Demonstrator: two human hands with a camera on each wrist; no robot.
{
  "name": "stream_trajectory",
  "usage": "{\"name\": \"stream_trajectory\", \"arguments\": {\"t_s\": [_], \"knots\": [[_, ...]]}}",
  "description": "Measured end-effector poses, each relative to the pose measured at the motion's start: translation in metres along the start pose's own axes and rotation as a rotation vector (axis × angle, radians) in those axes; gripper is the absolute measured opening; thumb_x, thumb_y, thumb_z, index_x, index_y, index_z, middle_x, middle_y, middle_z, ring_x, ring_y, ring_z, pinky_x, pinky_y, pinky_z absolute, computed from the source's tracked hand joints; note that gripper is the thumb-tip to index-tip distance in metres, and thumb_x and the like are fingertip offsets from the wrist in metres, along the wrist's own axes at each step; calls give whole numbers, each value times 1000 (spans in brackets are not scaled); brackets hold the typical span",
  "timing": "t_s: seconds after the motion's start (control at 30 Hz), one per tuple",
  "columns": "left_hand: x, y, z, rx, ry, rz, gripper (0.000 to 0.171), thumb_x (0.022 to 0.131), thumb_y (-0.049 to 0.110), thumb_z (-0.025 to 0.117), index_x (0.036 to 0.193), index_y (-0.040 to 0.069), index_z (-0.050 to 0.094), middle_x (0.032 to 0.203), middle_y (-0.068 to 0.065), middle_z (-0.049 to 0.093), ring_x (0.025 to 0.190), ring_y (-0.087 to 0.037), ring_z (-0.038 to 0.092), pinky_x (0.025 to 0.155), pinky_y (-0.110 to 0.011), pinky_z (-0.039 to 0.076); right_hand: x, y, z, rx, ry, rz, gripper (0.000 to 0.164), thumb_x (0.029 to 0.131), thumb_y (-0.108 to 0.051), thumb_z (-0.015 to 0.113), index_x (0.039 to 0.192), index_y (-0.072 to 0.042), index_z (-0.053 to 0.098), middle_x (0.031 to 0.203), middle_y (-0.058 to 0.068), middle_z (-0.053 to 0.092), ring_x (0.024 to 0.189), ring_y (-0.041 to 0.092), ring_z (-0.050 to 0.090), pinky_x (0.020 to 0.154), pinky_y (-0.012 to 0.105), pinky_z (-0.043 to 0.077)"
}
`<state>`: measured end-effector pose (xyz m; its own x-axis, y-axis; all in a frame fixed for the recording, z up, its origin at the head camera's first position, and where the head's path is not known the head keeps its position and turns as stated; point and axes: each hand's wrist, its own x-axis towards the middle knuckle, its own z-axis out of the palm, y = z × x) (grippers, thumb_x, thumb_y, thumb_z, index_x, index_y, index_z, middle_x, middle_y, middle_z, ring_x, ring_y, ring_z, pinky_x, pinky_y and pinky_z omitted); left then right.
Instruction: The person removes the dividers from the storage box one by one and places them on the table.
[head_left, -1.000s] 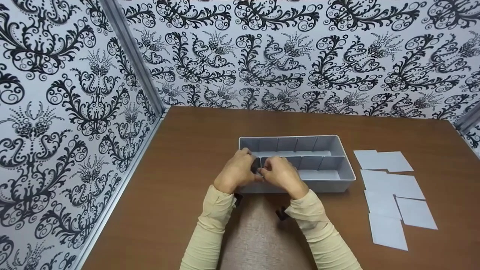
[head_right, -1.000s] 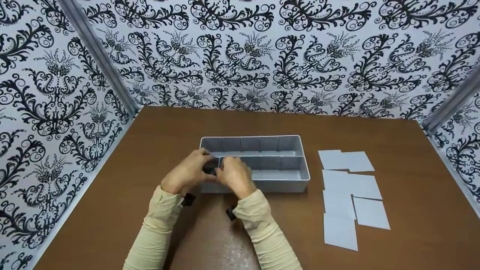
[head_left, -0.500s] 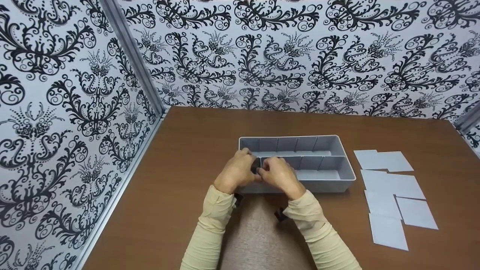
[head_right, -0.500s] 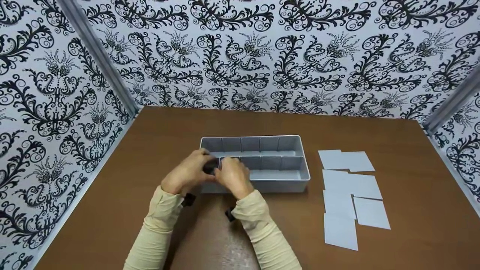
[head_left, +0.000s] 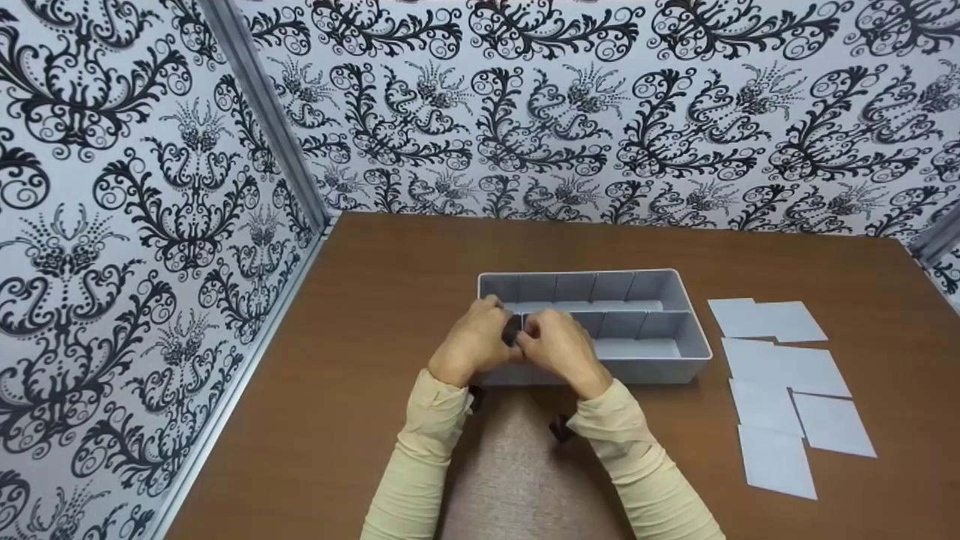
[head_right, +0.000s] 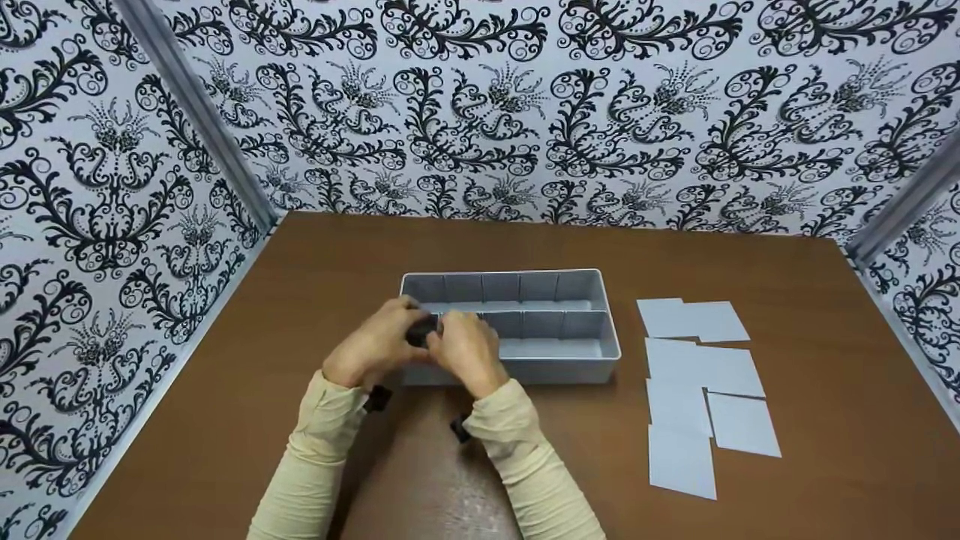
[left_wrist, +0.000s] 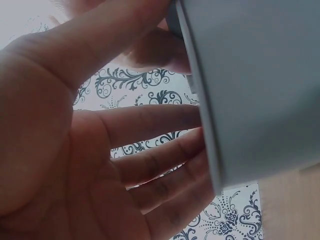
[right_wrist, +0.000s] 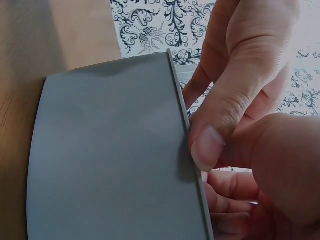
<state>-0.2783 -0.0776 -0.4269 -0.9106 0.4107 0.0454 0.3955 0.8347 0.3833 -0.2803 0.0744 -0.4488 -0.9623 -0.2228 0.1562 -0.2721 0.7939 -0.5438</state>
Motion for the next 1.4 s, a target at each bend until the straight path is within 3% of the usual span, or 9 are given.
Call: {"name": "stream_trajectory", "arguments": {"t_s": [0.27,0.8,1.07,1.4], "knots": [[0,-1,1,7,19,16,40,75,27,82,100,-2,71,113,-15,59,106,-31,54,89,-41,51,0,0,1,10,17,-10,24,80,-16,68,58,-15,59,60,-4,55,56,16,49,50,35,41],[1,-1,2,46,12,17,57,72,30,87,113,-5,68,117,-17,59,110,-33,55,95,-39,50,-2,-4,-7,88,144,-86,22,82,-14,67,61,-14,60,56,-7,52,50,11,45,46,29,35],[2,0,1,0,-17,-40,42,73,22,86,104,-2,71,118,-13,57,109,-29,53,92,-38,51,0,-2,-4,127,189,-154,21,80,-8,65,60,-12,58,55,-6,51,49,8,42,46,27,33],[2,0,2,-2,-24,-52,46,73,24,87,107,-2,70,121,-14,57,112,-30,53,94,-40,51,-1,-4,-9,151,229,-166,18,78,-7,66,62,-12,60,56,-5,52,50,10,43,48,29,35]]}}
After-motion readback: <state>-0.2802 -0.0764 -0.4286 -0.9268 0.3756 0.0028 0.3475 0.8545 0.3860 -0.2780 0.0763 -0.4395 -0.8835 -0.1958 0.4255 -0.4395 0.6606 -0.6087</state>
